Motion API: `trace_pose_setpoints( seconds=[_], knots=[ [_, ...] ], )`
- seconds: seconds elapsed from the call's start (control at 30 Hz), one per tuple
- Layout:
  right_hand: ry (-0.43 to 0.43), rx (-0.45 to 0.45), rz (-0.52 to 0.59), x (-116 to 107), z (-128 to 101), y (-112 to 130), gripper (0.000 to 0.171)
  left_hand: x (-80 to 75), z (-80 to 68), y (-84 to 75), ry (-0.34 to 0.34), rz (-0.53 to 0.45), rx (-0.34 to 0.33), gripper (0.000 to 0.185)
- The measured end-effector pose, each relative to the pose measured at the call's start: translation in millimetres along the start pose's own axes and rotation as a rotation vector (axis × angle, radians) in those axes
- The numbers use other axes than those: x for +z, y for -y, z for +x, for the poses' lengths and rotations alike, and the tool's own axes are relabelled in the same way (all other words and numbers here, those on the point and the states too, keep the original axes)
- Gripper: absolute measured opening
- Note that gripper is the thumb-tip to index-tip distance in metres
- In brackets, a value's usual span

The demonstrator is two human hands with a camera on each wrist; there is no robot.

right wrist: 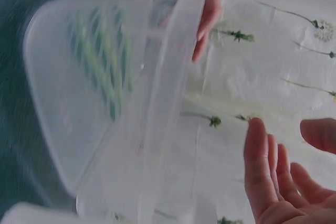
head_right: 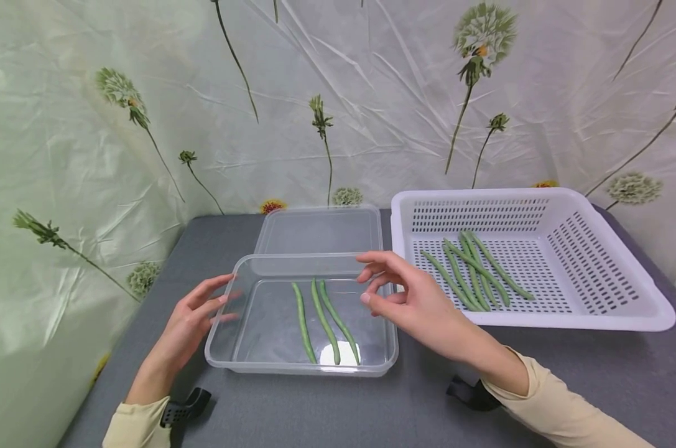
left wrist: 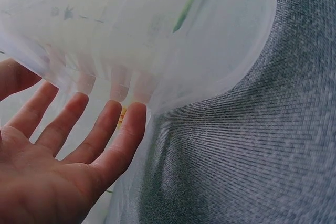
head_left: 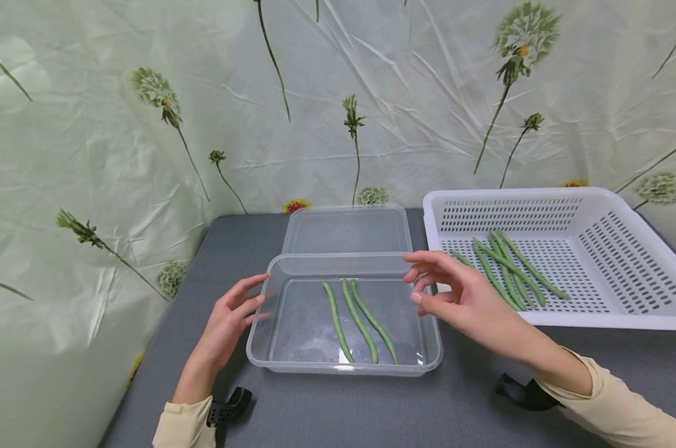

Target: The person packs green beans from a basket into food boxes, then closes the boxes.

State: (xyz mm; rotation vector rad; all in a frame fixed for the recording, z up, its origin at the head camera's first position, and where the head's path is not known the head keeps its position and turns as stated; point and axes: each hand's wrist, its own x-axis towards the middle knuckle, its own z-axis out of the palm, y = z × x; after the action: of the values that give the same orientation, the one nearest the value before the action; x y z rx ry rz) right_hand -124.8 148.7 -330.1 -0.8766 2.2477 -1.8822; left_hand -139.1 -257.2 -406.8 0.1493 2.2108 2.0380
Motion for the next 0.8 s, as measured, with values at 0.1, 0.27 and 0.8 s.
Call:
trace_pose_setpoints(
  seconds=[0.1, 0.27, 0.8],
  knots=[
    [0.004, -0.015, -0.1, -10.4, -3.7, 3.3, 0.051, -0.8, -0.4, 0.2, 0.001, -0.002, 0.002, 0.048],
    [-0.007, -0.032, -0.285, -28.1, -7.9, 10.6, 0.052, -1.0, -0.3, 1.0, -0.001, -0.005, 0.006, 0.048],
    [0.085, -0.026, -0.689, -92.9, -3.3, 29.7, 0.049, -1.2, -1.1, -0.5, 0.012, -0.002, 0.009, 0.048]
  ],
)
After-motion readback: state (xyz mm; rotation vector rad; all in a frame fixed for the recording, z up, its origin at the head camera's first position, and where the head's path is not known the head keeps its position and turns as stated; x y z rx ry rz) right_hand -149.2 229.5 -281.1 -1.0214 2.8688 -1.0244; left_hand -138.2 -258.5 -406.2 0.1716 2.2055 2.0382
